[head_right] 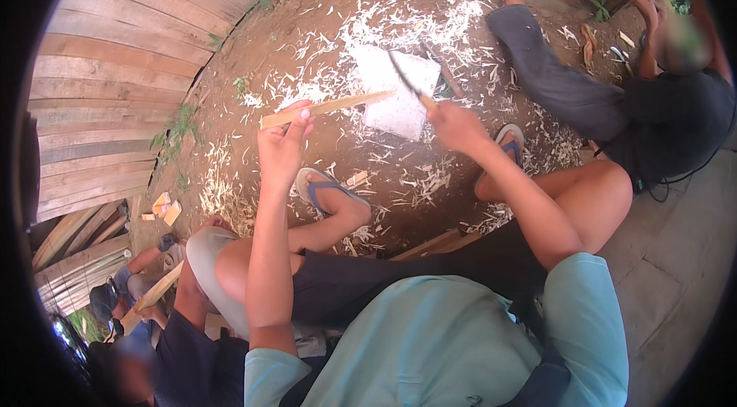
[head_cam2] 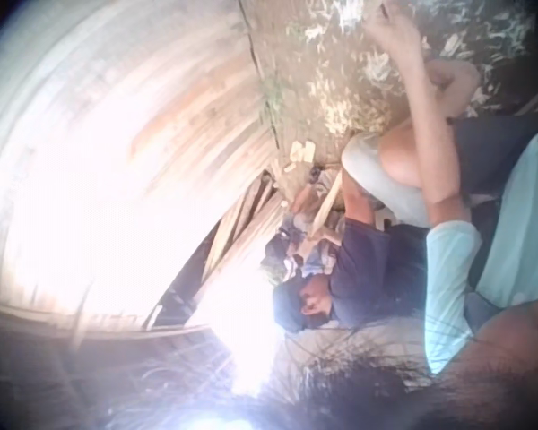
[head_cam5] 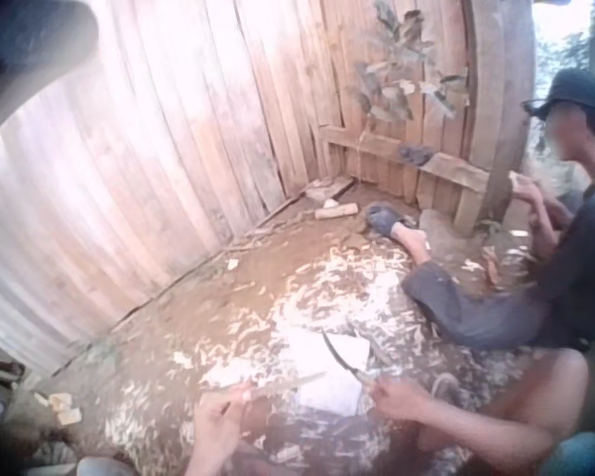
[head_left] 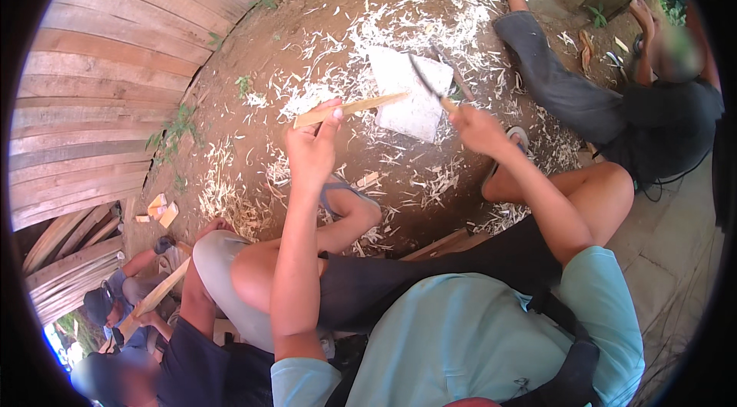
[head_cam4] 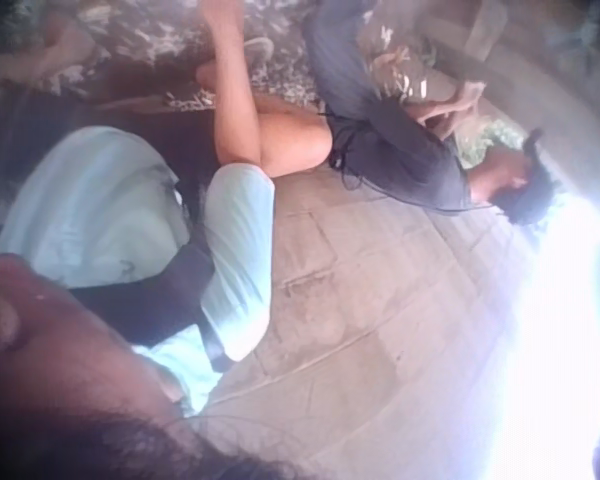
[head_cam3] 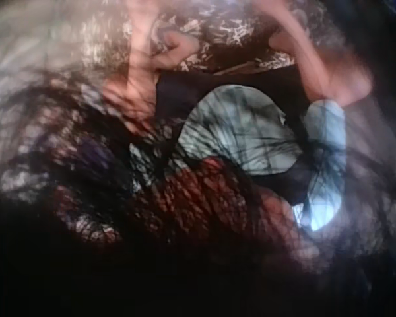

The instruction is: The person sits on the ground and uses a knife to shave thin strips from a small rectangular block of wood. They hold the block with one hand and repeatedly draw the blade along its surface to produce wood shavings. Other people are visible in the background performing similar tasks.

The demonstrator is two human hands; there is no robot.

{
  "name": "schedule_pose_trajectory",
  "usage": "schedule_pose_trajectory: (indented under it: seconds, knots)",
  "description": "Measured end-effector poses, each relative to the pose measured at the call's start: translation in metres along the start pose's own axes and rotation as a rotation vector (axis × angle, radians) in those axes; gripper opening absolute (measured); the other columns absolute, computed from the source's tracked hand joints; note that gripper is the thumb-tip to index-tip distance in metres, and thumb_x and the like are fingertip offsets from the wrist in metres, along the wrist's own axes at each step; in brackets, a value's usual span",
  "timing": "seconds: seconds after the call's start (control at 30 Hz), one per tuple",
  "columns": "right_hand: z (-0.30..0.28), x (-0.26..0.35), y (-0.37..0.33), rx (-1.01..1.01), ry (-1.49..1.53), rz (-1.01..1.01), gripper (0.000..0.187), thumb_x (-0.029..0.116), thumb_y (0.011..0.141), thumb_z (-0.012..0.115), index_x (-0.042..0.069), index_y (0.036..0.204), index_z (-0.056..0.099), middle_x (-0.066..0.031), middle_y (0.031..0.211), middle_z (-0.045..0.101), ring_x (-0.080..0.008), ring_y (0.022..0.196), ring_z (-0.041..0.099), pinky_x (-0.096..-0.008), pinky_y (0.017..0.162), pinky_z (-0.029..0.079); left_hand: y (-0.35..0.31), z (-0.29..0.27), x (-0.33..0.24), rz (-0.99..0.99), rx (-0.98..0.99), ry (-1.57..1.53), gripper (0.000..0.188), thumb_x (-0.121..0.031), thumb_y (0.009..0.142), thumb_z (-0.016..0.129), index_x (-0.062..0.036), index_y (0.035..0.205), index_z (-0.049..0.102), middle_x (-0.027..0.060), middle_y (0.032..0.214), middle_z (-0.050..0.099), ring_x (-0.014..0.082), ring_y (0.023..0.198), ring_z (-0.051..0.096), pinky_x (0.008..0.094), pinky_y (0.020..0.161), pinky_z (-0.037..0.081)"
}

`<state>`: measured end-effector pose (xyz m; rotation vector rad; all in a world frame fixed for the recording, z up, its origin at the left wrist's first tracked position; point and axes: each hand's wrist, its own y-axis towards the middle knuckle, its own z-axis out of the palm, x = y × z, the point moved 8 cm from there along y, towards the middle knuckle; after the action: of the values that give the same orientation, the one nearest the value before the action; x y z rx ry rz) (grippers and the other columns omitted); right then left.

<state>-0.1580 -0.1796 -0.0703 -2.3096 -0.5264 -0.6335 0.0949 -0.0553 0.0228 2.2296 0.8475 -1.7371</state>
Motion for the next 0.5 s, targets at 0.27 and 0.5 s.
schedule_pose_trajectory:
  seconds: [0.27, 0.5]
  knots:
    - [0.033, -0.004, 0.012, -0.308, -0.194, -0.171, 0.033, 0.029, 0.093, 0.049, -0.003, 0.100, 0.051, -0.0171, 0.077, 0.059, -0.0291, 0.067, 0.060, -0.0441, 0.061, 0.048, 0.004, 0.000, -0.001, -0.014, -0.038, -0.142, 0.022, -0.008, 0.089, 0.060, 0.0038, 0.107, 0.064, 0.0070, 0.095, 0.067, 0.0087, 0.083, 0.061, 0.0236, 0.074, 0.052]
    - [-0.078, 0.072, -0.046, -0.458, 0.283, -0.302, 0.032, 0.030, 0.094, 0.045, -0.001, 0.096, 0.053, -0.0202, 0.076, 0.063, -0.0359, 0.073, 0.063, -0.0478, 0.068, 0.049, -0.008, -0.014, 0.017, -0.048, -0.028, -0.131, 0.023, -0.006, 0.088, 0.060, 0.0050, 0.108, 0.064, 0.0087, 0.093, 0.068, 0.0104, 0.082, 0.064, 0.0203, 0.070, 0.051]
